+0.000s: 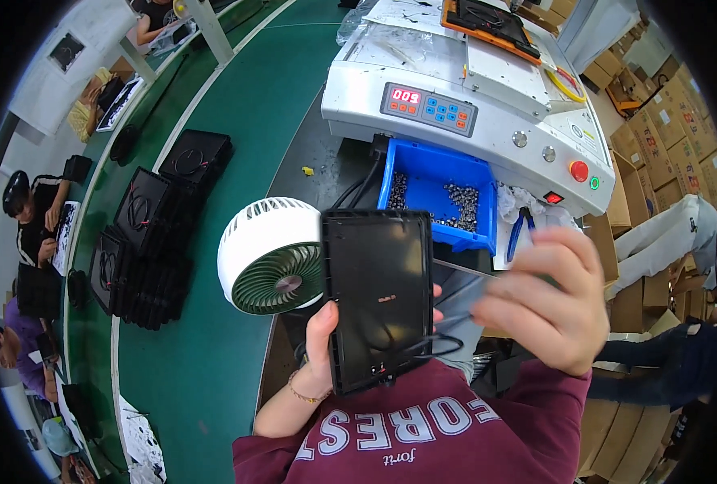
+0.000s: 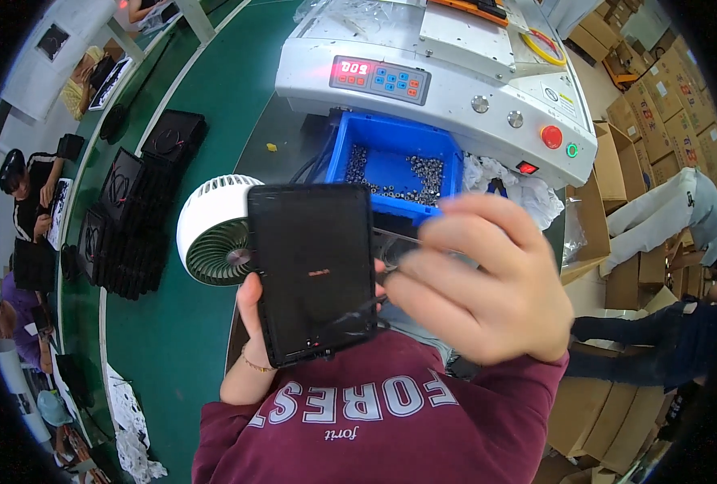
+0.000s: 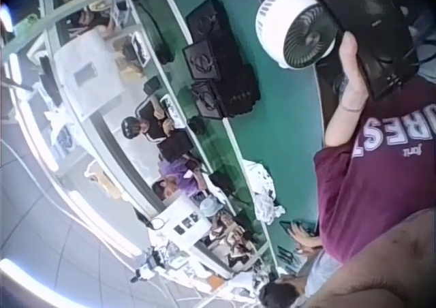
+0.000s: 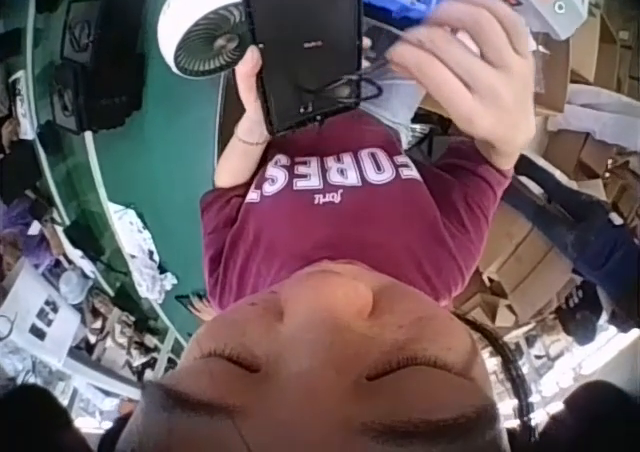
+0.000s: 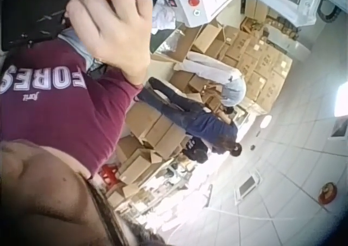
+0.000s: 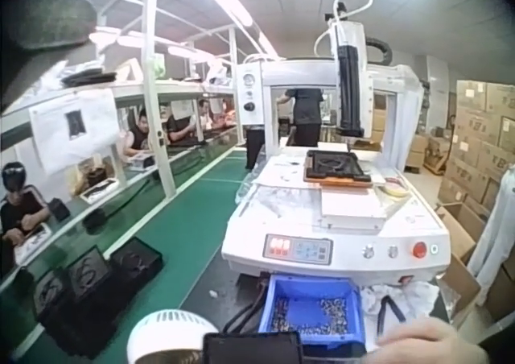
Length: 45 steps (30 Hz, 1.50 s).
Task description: Assembling electronic covers using an automated screwdriver or press machine.
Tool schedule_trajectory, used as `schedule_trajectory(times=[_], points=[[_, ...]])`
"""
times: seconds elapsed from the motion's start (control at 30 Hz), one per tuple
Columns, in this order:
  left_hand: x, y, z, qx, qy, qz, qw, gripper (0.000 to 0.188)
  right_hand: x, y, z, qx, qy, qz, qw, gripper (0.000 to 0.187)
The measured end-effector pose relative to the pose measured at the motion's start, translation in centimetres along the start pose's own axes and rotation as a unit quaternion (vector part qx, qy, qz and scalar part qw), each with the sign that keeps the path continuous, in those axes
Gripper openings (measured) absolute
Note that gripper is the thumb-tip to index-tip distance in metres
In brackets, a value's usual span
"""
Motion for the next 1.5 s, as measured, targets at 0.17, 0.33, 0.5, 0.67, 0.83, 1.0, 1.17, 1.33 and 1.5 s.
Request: schedule_trajectory(times=[0.17,0.33,0.5,0.67,0.83,1.0,1.17,1.33,1.5], points=[[4.9,0.5,-0.4,0.003,0.152,0.122,0.981,0.105,-0.9,-1.3,-3.8,-0.026,-0.012,0.15,0.988,0.019],[6.0,0.0,-1.1,0.004,0.235,0.09,0.968,0.11,-1.7,6.8,-4.9,-0.161,0.019,0.369,0.915,0.03],[4.7,0.6,-0.9,0.081,0.209,0.243,0.944,0.118,-3.1,8.6,-3.3,-0.093,0.112,0.609,0.779,0.034],[4.8,0.5,-0.6,0.063,0.217,0.193,0.955,0.115,-3.7,10.0,-3.1,-0.064,0.084,0.534,0.839,0.026],[4.7,0.7,-0.7,0.049,0.24,0.191,0.95,0.112,-4.1,12.0,-2.8,-0.093,0.09,0.586,0.8,0.01],[4.8,0.3,-0.9,0.066,0.305,0.203,0.928,0.109,-4.6,14.1,-3.4,0.021,0.141,0.731,0.667,0.007],[4.1,-0.2,-1.0,0.07,0.3,0.216,0.926,0.11,-4.3,14.4,-3.8,0.077,0.197,0.696,0.686,0.007],[4.0,-0.4,-1.0,0.056,0.293,0.239,0.924,0.114,-4.6,16.4,-4.3,0.073,0.205,0.77,0.6,0.007],[3.9,-0.7,-1.0,0.053,0.297,0.226,0.926,0.116,-4.9,17.9,-4.1,0.024,0.228,0.841,0.49,0.008]])
Point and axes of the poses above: each hand's wrist, its own z-axis towards the middle knuckle, its own y-axis out of the palm, x = y × z, the point moved 7 cm from there along z, towards the middle knuckle, and after that the axes turned 13 degrees about -x, right-handed, at the moved point
